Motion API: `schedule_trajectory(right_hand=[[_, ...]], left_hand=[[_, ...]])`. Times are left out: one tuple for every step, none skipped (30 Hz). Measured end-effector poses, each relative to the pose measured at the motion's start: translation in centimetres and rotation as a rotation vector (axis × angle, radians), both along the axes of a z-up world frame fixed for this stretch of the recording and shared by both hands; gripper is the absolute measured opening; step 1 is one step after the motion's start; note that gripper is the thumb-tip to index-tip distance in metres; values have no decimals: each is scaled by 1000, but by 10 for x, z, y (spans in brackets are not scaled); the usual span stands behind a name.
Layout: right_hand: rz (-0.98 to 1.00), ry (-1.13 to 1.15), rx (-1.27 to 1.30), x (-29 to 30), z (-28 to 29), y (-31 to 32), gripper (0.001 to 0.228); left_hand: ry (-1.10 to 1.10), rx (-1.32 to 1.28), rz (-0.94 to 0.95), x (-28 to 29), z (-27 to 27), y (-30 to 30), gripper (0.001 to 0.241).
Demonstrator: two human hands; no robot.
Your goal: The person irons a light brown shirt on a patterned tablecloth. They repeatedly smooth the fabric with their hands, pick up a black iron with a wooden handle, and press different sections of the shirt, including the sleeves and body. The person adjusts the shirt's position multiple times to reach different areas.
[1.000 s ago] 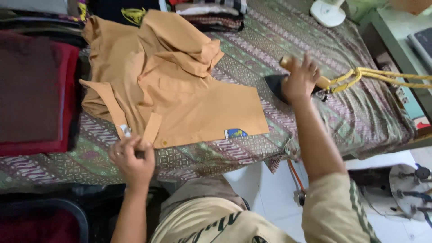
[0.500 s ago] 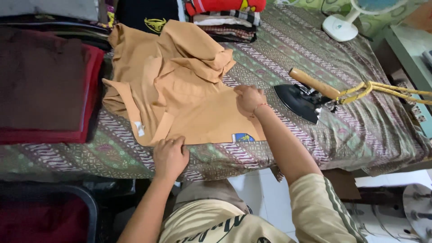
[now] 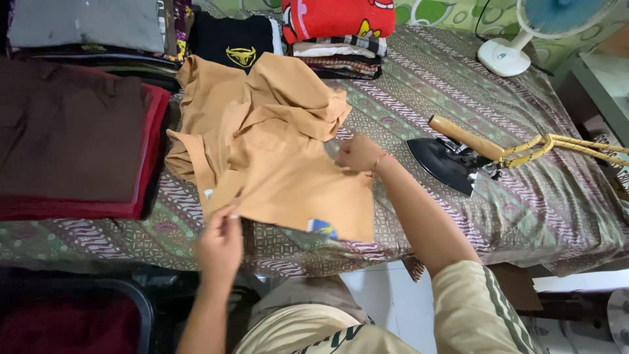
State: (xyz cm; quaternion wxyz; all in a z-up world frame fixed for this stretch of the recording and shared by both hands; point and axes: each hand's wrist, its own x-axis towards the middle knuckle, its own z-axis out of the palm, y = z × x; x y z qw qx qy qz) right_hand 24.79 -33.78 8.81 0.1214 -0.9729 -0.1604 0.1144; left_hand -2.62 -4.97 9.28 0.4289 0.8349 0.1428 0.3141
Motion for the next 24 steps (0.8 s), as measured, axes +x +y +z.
schedule_trajectory(right_hand=[[47,22,39,-7,9,3,34],[46,25,37,-5,13,3,34],[-44,-34,103,-4,16,3,37],[-130,-89,172,-4,17,6,42],[-127,-82,172,9,3,3,42],[-156,-112,198,25,-9,4,56],[-184,-141,224,41,-21,4,73],[-179,-146,229,53,-45,12,73],[-258,-223,71,65,-68,21,83],[-338,-296,-89,76,-92,28,95],[-333,-300,-85,68,-81,33,95],[-284,-212,-98,61,-69,39,83],[-235,-125,-111,53,-58,44,71],[-230,-128,-108,69,-77,38,71],[-224,-192,-104,85,-96,32,48],[-220,-254,-101,101,-116,25,29],[-218,-255,-98,72,-84,27,29],[-288,-162,108,44,-51,27,30],[-354,-69,315,16,-19,27,33],[-356,-69,311,15,-18,8,33],[-392,-98,337,15,-17,-10,33],[-429,-125,360,14,-16,-30,34],[-432,-124,353,2,-16,-57,34],[-357,-240,311,-13,-17,-86,34]], left_hand=[[-47,-202,-14,-6,5,9,18],[-44,-204,-15,-8,-2,23,18],[-95,-254,-3,-9,-9,37,19],[-144,-301,13,-14,-17,53,21],[-138,-301,18,-17,-14,55,21],[-130,-372,33,-19,-10,59,19],[-122,-443,48,-21,-6,62,17],[-129,-439,51,-18,-11,62,17],[-148,-477,40,-15,-16,62,18],[-165,-516,29,-13,-22,62,21],[-170,-513,33,-11,-23,58,21],[-159,-558,58,-9,-24,56,20],[-148,-602,83,-6,-25,54,18],[-152,-599,87,-3,-24,52,18],[-150,-628,111,-1,-24,51,17],[-145,-657,132,2,-24,49,17],[-147,-655,134,1,-27,52,17],[-162,-684,124,3,-29,54,21],[-177,-713,114,5,-33,56,26],[-176,-717,113,3,-24,53,26],[-196,-743,109,1,-16,50,26],[-212,-770,106,-2,-9,46,28],[-209,-777,105,-2,-14,49,28],[-207,-789,92,-3,-21,50,26]])
